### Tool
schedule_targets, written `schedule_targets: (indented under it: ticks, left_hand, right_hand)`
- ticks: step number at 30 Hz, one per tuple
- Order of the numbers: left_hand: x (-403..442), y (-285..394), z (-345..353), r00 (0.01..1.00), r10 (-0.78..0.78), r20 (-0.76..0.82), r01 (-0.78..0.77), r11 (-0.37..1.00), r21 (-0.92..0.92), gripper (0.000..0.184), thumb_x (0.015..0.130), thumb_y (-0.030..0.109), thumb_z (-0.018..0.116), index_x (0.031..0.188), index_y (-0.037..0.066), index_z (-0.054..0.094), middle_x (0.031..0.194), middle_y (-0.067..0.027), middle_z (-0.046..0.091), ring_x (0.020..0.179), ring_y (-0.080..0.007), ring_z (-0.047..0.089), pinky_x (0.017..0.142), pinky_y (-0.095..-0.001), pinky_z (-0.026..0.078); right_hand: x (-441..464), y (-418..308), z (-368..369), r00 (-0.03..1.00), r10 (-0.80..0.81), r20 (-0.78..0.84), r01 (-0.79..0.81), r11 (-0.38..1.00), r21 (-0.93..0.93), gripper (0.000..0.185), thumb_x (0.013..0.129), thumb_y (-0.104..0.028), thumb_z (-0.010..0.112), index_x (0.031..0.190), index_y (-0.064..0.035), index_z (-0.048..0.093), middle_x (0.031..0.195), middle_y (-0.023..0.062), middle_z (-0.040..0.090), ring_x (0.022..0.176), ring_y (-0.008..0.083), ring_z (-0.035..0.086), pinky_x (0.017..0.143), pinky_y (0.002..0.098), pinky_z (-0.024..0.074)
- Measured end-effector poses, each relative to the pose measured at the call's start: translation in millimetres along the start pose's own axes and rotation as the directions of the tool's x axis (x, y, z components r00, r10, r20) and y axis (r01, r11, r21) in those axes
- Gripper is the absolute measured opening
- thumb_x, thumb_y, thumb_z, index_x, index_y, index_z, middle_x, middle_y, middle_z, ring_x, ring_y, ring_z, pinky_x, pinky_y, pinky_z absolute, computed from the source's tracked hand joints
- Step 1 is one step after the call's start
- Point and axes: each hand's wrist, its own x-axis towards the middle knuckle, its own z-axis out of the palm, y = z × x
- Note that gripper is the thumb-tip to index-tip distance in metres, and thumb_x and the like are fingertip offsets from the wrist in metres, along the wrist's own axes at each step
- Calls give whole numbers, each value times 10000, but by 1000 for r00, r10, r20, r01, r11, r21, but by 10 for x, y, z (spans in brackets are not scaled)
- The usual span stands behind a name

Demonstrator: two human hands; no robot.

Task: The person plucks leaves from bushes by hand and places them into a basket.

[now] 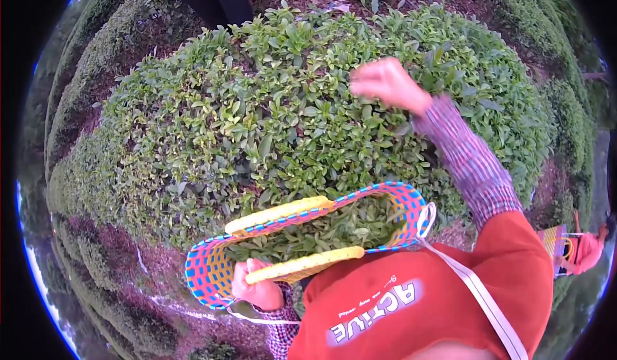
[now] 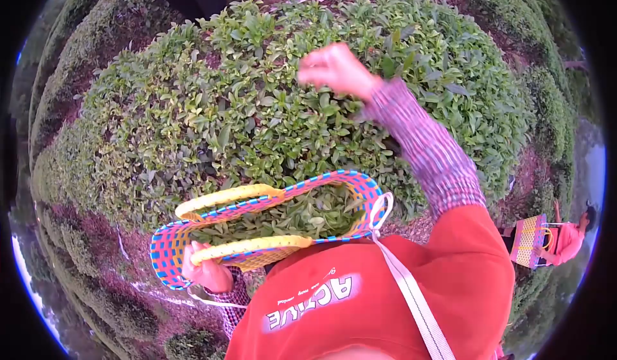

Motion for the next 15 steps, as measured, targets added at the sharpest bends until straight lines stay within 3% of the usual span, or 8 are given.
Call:
schedule_targets:
  ticks: [3, 5, 7, 9, 10, 11, 13, 15]
  left_hand:
    - [1, -31, -29, 999, -19, 33, 17, 997, 69, 328, 854, 140, 477, 553, 54, 380, 446, -61, 455, 403, -137, 485, 397, -275, 438]
    - [19, -70, -43, 998, 10, 62, -10, 1000, 7, 351, 862, 168, 481, 545, 55, 383, 461, -73, 480, 406, -146, 497, 410, -275, 446]
    - [68, -77, -36, 997, -6, 79, 3, 999, 49, 363, 862, 201, 491, 547, 52, 391, 465, -78, 492, 413, -149, 506, 423, -273, 454]
    - [112, -97, -44, 996, -4, 94, -6, 994, 110, 339, 868, 220, 489, 584, 55, 406, 472, -71, 491, 431, -143, 502, 442, -260, 437]
    - [137, -116, -44, 991, 44, 127, -62, 988, 141, 319, 883, 208, 468, 610, 63, 390, 477, -62, 475, 434, -136, 482, 438, -252, 421]
    - [162, -127, -34, 982, 92, 163, -119, 978, 169, 300, 898, 197, 447, 635, 72, 374, 482, -53, 459, 437, -129, 462, 434, -243, 406]
    - [185, -134, -74, 971, 75, 225, -115, 979, 168, 273, 901, 210, 448, 700, 25, 471, 573, -69, 536, 502, -134, 506, 484, -249, 431]
    - [154, -211, -147, 977, -34, 211, -14, 975, 223, 225, 876, 185, 480, 739, 9, 507, 597, -63, 549, 514, -131, 521, 487, -247, 428]
  right_hand:
    - [1206, 637, -3, 965, 158, -208, -239, 858, -456, 637, 661, -480, 669, 1107, -40, 555, 1011, 190, 593, 909, 262, 596, 804, 378, 472]
    - [1755, 1036, 182, 970, 127, -209, -202, 898, -390, 736, 605, -555, 670, 1135, -60, 540, 1041, 176, 585, 1001, 283, 547, 894, 399, 402]
    - [1934, 1077, 346, 978, 13, -208, -106, 890, -444, 525, 676, -445, 678, 1017, -50, 615, 917, 156, 629, 864, 236, 611, 759, 371, 482]
    - [1975, 1067, 390, 968, 213, -135, -202, 975, 93, 306, 735, -258, 674, 924, -19, 643, 741, 114, 643, 635, 166, 632, 546, 279, 511]
    - [2017, 1124, 483, 934, 271, -232, -161, 900, 404, 187, 761, -129, 646, 868, 25, 641, 627, 80, 621, 473, 106, 582, 412, 193, 459]
    - [1972, 1152, 532, 919, 292, -263, -93, 811, 577, 228, 770, -163, 643, 848, 51, 631, 637, 101, 621, 484, 122, 584, 445, 200, 477]
    - [1853, 1085, 607, 871, 374, -318, -20, 674, 738, 216, 785, -156, 621, 854, 49, 622, 683, 102, 622, 536, 119, 596, 462, 194, 477]
    - [1878, 1230, 477, 765, 216, -606, 191, 823, 535, 214, 790, -155, 614, 868, 45, 608, 755, 111, 622, 602, 130, 606, 503, 217, 491]
